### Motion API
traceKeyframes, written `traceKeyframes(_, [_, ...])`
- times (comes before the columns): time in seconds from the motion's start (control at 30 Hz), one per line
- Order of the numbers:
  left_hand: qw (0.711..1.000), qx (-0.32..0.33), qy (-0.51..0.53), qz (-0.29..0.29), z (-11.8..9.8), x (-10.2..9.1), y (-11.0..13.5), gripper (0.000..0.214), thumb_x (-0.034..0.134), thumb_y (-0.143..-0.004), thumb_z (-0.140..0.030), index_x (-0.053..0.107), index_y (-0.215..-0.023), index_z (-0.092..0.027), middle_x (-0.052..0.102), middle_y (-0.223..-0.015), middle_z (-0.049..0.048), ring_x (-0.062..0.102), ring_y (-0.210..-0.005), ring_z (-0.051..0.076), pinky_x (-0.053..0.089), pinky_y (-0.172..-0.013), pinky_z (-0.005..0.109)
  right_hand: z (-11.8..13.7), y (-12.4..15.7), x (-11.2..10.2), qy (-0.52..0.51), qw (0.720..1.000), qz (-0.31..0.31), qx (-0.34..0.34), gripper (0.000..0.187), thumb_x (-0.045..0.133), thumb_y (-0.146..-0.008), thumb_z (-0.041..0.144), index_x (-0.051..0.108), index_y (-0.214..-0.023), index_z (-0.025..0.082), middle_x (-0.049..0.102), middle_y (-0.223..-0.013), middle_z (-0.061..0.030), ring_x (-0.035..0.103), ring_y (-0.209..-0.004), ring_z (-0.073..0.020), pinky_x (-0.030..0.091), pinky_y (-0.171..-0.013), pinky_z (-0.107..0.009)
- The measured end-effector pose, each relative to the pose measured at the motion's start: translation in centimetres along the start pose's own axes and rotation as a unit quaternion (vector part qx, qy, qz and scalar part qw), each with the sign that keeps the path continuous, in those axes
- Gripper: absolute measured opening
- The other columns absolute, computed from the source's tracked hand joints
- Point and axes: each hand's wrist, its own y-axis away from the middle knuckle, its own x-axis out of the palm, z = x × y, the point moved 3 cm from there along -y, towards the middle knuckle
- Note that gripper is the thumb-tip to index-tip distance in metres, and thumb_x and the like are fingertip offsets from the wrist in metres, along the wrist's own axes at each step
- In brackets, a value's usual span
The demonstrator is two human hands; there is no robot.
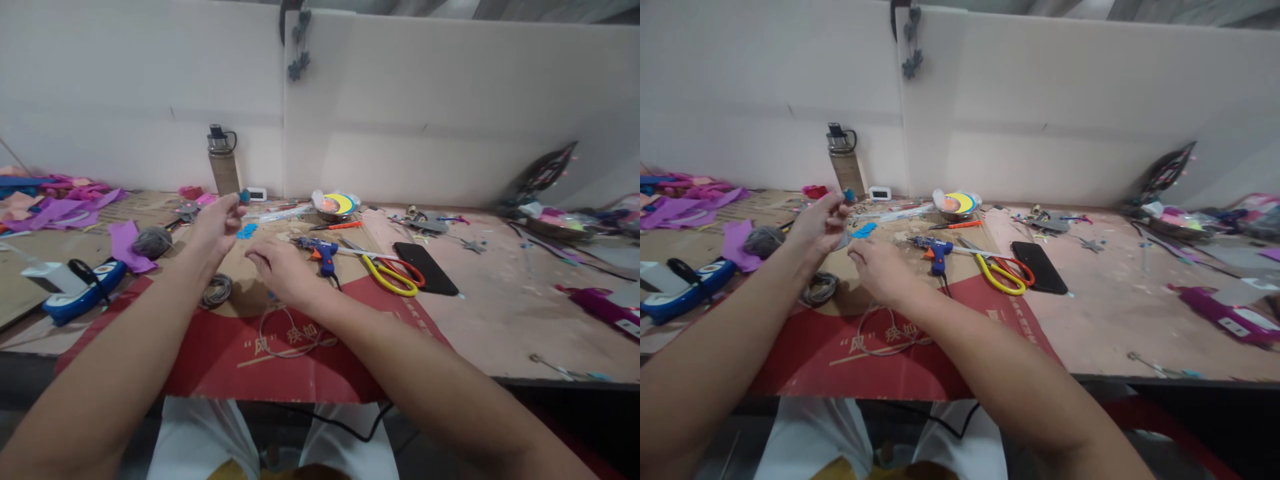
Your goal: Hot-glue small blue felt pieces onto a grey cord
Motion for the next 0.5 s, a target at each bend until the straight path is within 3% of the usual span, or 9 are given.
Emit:
traceKeyframes(0.2, [0.994,0.024,0.093,-0.05,-1.5,-2.0,-2.3,0.021,0.049,-0.083,0.0,0.049,-0.067,-0.014,0.058,-0.061,-0.001,0.044,-0.041,-0.002,0.023,-0.034,0.005,4.1,0.8,-0.3,0.074,0.988,0.091,-0.101,0.032,0.043,-0.097,0.03,0.069,-0.084,0.015,0.067,-0.09,-0.007,0.055,-0.087,-0.0162,0.041,-0.08,-0.03])
traceKeyframes(0.27, [0.994,0.05,0.081,-0.044,-1.4,-2.1,-2.4,0.022,0.051,-0.08,0.001,0.049,-0.065,-0.014,0.056,-0.058,-0.002,0.045,-0.041,-0.001,0.024,-0.034,0.006,4.3,0.8,-1.4,0.085,0.988,0.084,-0.1,0.037,0.042,-0.097,0.038,0.068,-0.08,0.017,0.067,-0.089,-0.0069,0.056,-0.088,-0.0176,0.04,-0.081,-0.032])
traceKeyframes(0.33, [0.996,0.073,0.046,-0.022,-1.1,-1.9,-2.2,0.022,0.053,-0.078,0.001,0.049,-0.061,-0.014,0.053,-0.053,-0.0028,0.047,-0.041,0.001,0.025,-0.033,0.008,2.8,0.8,-3.3,0.086,0.995,0.041,-0.031,0.037,0.039,-0.098,0.037,0.067,-0.084,0.017,0.067,-0.088,-0.0066,0.057,-0.087,-0.0171,0.04,-0.079,-0.031])
traceKeyframes(0.4, [0.996,0.085,0.006,-0.004,-0.6,-1.6,-1.8,0.021,0.055,-0.077,-0.001,0.052,-0.06,-0.013,0.052,-0.052,-0.0023,0.047,-0.041,0.002,0.025,-0.033,0.01,-0.3,1.1,-5.4,0.133,0.986,-0.003,0.099,0.035,0.039,-0.097,0.038,0.066,-0.088,0.016,0.067,-0.087,-0.0078,0.058,-0.081,-0.0174,0.041,-0.073,-0.03])
traceKeyframes(0.43, [0.996,0.089,-0.005,0.005,-0.3,-1.4,-1.6,0.019,0.056,-0.076,-0.002,0.055,-0.061,-0.013,0.052,-0.052,-0.0022,0.047,-0.041,0.003,0.025,-0.033,0.011,-2.0,1.4,-6.1,0.166,0.973,-0.002,0.159,0.036,0.039,-0.096,0.039,0.066,-0.091,0.015,0.068,-0.087,-0.0092,0.06,-0.08,-0.0184,0.041,-0.072,-0.03])
traceKeyframes(0.5, [0.994,0.098,-0.026,0.034,0.1,-1.0,-1.1,0.016,0.059,-0.076,-0.005,0.058,-0.063,-0.013,0.053,-0.052,-0.0019,0.049,-0.043,0.004,0.026,-0.034,0.012,-5.4,2.3,-6.7,0.235,0.931,0.07,0.271,0.041,0.043,-0.093,0.046,0.066,-0.092,0.012,0.068,-0.084,-0.0138,0.063,-0.079,-0.0223,0.042,-0.069,-0.032])
